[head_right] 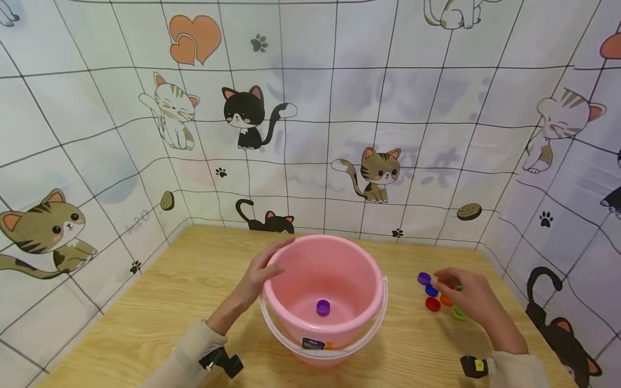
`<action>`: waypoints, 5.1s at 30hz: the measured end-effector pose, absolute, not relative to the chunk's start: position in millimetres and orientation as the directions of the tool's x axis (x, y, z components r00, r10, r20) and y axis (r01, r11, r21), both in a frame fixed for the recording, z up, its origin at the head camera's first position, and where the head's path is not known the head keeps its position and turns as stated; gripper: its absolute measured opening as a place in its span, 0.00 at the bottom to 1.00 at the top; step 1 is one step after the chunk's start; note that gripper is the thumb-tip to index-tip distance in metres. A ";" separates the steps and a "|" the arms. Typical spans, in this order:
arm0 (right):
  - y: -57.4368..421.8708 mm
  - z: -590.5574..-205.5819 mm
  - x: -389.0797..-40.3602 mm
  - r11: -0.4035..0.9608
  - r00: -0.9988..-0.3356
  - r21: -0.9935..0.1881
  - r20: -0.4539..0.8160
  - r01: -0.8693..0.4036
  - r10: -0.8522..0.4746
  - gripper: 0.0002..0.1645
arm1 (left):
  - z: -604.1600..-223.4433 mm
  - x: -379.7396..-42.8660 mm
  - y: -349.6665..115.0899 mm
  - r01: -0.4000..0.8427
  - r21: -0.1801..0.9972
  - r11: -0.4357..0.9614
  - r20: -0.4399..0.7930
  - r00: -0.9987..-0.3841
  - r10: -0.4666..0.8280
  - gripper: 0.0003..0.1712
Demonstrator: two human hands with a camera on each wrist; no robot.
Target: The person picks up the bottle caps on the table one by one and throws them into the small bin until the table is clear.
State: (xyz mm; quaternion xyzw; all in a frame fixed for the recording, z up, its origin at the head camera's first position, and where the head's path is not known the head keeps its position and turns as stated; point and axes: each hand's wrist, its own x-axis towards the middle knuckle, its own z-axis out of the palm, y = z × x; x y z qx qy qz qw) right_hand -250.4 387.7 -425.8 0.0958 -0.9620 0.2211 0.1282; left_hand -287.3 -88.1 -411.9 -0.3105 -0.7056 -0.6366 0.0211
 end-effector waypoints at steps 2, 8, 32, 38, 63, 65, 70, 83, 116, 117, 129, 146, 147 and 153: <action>391.8 -430.9 -251.0 0.887 -0.953 -0.402 0.278 -0.227 -0.118 0.17 | -411.3 -286.9 -88.5 0.464 0.886 -0.004 0.424 -0.806 0.414 0.37; 402.8 -442.0 -253.5 0.898 -0.973 -0.405 0.214 -0.173 -0.091 0.19 | -411.8 -287.2 -89.3 0.462 0.887 -0.001 0.421 -0.808 0.412 0.38; 443.7 -449.6 -254.9 0.891 -0.998 -0.451 -0.039 0.053 0.040 0.42 | -411.1 -287.2 -89.5 0.460 0.888 0.016 0.414 -0.814 0.407 0.38; 442.8 -452.3 -254.4 0.879 -0.998 -0.473 -0.054 0.058 0.036 0.40 | -410.6 -287.5 -89.6 0.461 0.887 0.022 0.415 -0.818 0.399 0.38; 451.0 -465.3 -257.2 0.848 -0.986 -0.514 -0.151 0.133 0.064 0.50 | -414.1 -288.9 -89.4 0.473 0.881 0.005 0.428 -0.802 0.415 0.38; 451.3 -466.8 -257.5 0.849 -0.987 -0.511 -0.151 0.133 0.064 0.51 | -413.4 -288.5 -89.3 0.470 0.883 0.011 0.423 -0.805 0.415 0.38; 450.6 -469.4 -257.1 0.842 -0.984 -0.520 -0.165 0.144 0.066 0.51 | -411.6 -286.9 -89.4 0.463 0.886 0.023 0.413 -0.812 0.412 0.38; 450.6 -472.2 -257.5 0.849 -0.992 -0.521 -0.123 0.092 0.032 0.45 | -411.9 -286.9 -88.7 0.451 0.892 0.025 0.402 -0.819 0.409 0.38; 452.3 -476.5 -260.3 0.849 -0.983 -0.516 -0.182 0.116 0.025 0.46 | -411.2 -287.2 -89.1 0.466 0.885 0.027 0.414 -0.811 0.414 0.38; 452.0 -476.3 -260.2 0.850 -0.983 -0.514 -0.182 0.118 0.026 0.46 | -411.3 -287.3 -89.2 0.466 0.884 0.025 0.415 -0.810 0.414 0.38; 453.9 -473.7 -261.4 0.861 -0.984 -0.495 -0.178 0.112 0.025 0.45 | -410.5 -288.4 -88.6 0.473 0.881 0.019 0.423 -0.806 0.414 0.39; 454.7 -475.6 -260.7 0.853 -0.984 -0.506 -0.168 0.132 0.052 0.42 | -410.4 -287.3 -89.5 0.476 0.879 0.028 0.423 -0.806 0.415 0.39; 454.2 -475.5 -260.6 0.853 -0.985 -0.505 -0.166 0.133 0.055 0.42 | -410.9 -287.4 -89.5 0.475 0.880 0.024 0.424 -0.805 0.416 0.39; 451.4 -473.4 -261.3 0.855 -0.985 -0.500 -0.158 0.135 0.064 0.39 | -413.2 -288.7 -90.0 0.473 0.881 0.017 0.424 -0.804 0.418 0.38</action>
